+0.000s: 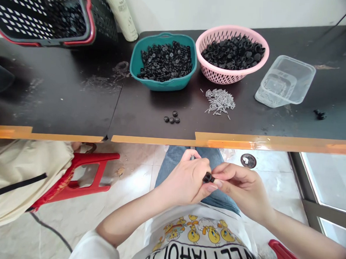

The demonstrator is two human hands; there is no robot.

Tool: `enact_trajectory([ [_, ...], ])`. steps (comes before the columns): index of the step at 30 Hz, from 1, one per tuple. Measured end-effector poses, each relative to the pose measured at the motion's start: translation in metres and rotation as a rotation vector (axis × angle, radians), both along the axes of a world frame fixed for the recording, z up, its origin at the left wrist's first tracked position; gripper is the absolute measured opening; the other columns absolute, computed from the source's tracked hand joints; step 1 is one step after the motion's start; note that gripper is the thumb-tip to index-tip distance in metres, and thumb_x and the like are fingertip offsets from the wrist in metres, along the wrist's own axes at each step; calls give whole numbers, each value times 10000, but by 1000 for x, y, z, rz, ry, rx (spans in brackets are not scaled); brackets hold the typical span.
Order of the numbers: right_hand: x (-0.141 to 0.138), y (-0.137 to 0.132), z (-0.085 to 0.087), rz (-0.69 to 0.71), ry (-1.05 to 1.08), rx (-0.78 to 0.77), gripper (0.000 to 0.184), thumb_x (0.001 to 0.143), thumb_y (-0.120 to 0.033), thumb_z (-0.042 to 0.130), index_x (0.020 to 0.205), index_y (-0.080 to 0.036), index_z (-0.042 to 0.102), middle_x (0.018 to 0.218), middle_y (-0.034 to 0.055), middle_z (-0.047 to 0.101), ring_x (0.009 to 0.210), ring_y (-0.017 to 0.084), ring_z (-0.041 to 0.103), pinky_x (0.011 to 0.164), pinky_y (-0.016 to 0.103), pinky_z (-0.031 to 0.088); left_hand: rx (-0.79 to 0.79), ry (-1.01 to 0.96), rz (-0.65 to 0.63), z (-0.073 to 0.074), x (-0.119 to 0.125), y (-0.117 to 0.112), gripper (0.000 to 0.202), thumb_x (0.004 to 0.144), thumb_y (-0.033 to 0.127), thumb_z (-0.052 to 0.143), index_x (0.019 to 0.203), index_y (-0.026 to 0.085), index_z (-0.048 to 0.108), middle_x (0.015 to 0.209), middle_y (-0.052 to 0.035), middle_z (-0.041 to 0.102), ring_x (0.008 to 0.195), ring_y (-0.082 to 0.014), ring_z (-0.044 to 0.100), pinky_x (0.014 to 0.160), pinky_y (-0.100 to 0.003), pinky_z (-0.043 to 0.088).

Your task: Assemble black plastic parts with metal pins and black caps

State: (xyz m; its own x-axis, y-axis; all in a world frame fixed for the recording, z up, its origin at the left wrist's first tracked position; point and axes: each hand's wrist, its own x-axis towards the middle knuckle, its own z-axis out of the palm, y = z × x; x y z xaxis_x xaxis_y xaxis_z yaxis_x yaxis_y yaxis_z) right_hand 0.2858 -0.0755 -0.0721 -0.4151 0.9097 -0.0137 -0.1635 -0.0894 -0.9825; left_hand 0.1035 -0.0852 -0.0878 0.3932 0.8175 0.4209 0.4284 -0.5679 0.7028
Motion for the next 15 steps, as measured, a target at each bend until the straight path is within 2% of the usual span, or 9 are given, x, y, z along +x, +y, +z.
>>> enact_trajectory([
  [4, -2, -3, -7, -45, 31, 106, 159, 848, -128, 799, 881, -284, 791, 849, -22, 761, 771, 80, 717, 725, 142, 583, 3, -39, -24, 1, 1, -1, 489, 1044, 626, 199, 836, 221, 376, 694, 44, 503, 567, -129, 448, 866, -387, 420],
  [8, -6, -4, -12, -82, 58, 184, 150, 848, -140, 807, 891, -283, 787, 847, -9, 744, 755, 101, 702, 686, 181, 583, -13, -27, -18, 2, 0, 0, 501, 1027, 659, 213, 831, 224, 367, 688, 42, 509, 557, -133, 432, 865, -396, 418],
  [15, -10, -7, -16, -113, 70, 140, 72, 867, -200, 799, 850, -264, 773, 826, 15, 728, 731, 134, 694, 646, 235, 588, -43, 12, -41, 3, -4, 1, 512, 1031, 648, 194, 808, 225, 376, 677, 28, 524, 551, -139, 399, 855, -402, 430],
])
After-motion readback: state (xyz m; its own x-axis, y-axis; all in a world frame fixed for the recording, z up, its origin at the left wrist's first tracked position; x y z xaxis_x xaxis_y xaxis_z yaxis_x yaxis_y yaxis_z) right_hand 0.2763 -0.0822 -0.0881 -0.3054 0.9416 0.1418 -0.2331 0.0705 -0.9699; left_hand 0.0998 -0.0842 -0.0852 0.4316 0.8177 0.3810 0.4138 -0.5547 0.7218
